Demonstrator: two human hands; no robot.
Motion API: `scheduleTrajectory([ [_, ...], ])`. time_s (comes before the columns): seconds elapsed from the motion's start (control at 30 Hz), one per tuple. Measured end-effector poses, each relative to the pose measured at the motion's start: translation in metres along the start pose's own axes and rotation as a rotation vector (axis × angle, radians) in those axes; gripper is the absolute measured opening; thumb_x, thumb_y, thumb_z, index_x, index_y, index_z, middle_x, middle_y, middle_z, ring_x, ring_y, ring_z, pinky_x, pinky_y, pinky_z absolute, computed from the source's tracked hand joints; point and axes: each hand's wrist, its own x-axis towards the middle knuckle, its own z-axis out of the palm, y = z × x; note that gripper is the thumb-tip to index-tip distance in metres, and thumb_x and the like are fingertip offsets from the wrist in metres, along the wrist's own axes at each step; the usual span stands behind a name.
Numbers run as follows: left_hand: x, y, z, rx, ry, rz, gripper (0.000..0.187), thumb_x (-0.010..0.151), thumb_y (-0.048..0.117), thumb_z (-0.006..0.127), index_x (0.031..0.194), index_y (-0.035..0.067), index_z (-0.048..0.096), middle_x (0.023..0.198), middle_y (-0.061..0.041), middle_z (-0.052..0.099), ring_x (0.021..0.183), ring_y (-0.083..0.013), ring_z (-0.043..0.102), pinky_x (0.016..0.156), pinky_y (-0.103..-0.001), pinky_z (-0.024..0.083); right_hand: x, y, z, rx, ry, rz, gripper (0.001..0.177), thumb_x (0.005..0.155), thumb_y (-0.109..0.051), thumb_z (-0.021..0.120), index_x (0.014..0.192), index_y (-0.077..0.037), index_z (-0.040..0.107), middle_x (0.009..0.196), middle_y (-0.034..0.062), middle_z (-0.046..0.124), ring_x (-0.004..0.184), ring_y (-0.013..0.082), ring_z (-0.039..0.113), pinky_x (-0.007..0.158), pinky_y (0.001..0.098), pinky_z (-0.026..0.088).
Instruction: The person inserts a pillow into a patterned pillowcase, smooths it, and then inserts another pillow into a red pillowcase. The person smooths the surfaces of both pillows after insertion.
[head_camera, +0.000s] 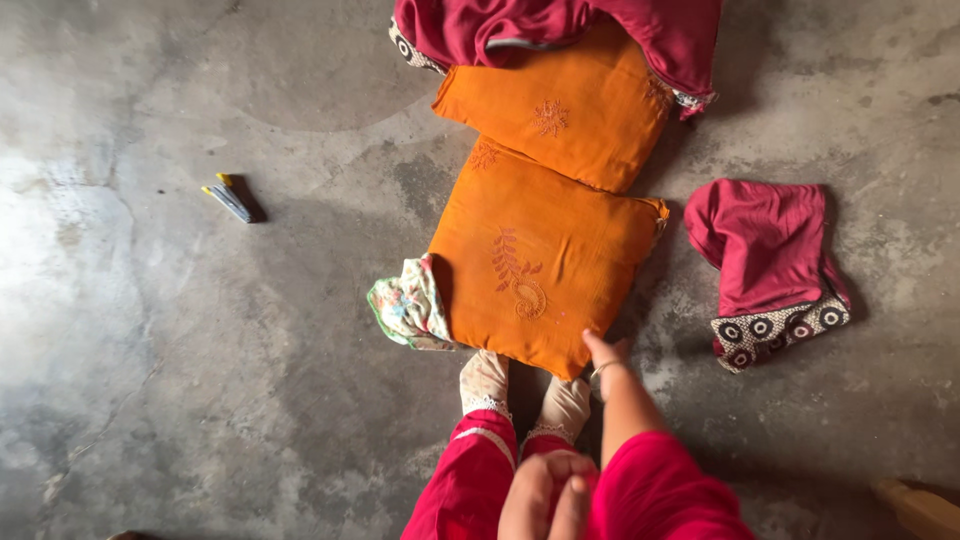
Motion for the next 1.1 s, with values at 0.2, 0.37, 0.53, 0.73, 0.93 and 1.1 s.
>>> scheduleTrajectory([
  [0.2,-0.007,-0.067,0.004,-0.019,-0.157,0.113,0.006,0.095,0.004,0.076,0.099,0.0,0.078,0.08,-0.007,0.075,0.072,-0.0142,0.073,0.07,-0.026,0.06,-0.027,0.046,0.047,0.455,-0.089,0.07,0.115,0.07,-0.048,0.088,0.153,-0.004,0.024,0.148,0.0194,0.049,0.135,0.0311,0.053,0.107,0.0442,0.046],
  [0.37,-0.013,-0.01,0.016,0.085,0.009,0.07,0.004,0.089,0.004,0.073,0.091,0.004,0.078,0.076,-0.005,0.075,0.066,-0.0126,0.069,0.065,-0.026,0.057,-0.065,0.025,0.038,0.545,-0.23,0.154,0.072,0.071,-0.05,0.083,0.128,-0.011,0.064,0.116,0.005,0.07,0.09,0.02,0.065,0.057,0.037,0.046],
  [0.53,0.013,0.054,0.018,-0.036,0.027,-0.031,0.01,0.094,0.009,0.066,0.097,0.002,0.072,0.084,-0.007,0.07,0.078,-0.0128,0.067,0.071,-0.027,0.054,-0.167,-0.049,0.04,0.607,-0.402,-0.14,0.058,0.078,-0.052,0.078,0.118,-0.012,0.07,0.095,0.0023,0.073,0.058,0.0155,0.056,0.037,0.0293,0.032],
  [0.73,0.023,0.089,-0.004,-0.363,0.255,0.042,0.02,0.1,0.018,0.059,0.099,0.001,0.069,0.086,-0.004,0.069,0.078,-0.0122,0.061,0.071,-0.026,0.05,-0.332,-0.177,-0.047,0.568,-0.431,-0.565,0.051,0.088,-0.046,0.072,0.119,-0.006,0.07,0.101,0.0015,0.072,0.074,0.0126,0.065,0.047,0.0287,0.045],
  [0.93,-0.006,0.113,-0.061,-1.004,0.483,-0.3,0.04,0.098,0.05,0.043,0.109,0.015,0.06,0.098,-0.006,0.064,0.085,-0.0224,0.059,0.075,-0.038,0.047,-0.48,-0.147,-0.218,0.834,-0.617,-0.733,0.05,0.09,-0.03,0.073,0.132,-0.004,0.062,0.127,0.0053,0.067,0.12,0.0185,0.064,0.103,0.0393,0.05],
  [1.1,-0.03,0.115,-0.153,-1.091,0.395,0.022,0.032,0.091,0.04,0.06,0.111,0.015,0.068,0.109,-0.002,0.069,0.099,-0.02,0.063,0.089,-0.037,0.051,-0.578,-0.021,-0.283,0.676,-0.575,-0.85,0.054,0.09,-0.027,0.068,0.136,-0.001,0.061,0.13,0.011,0.067,0.118,0.0238,0.063,0.097,0.0415,0.049],
])
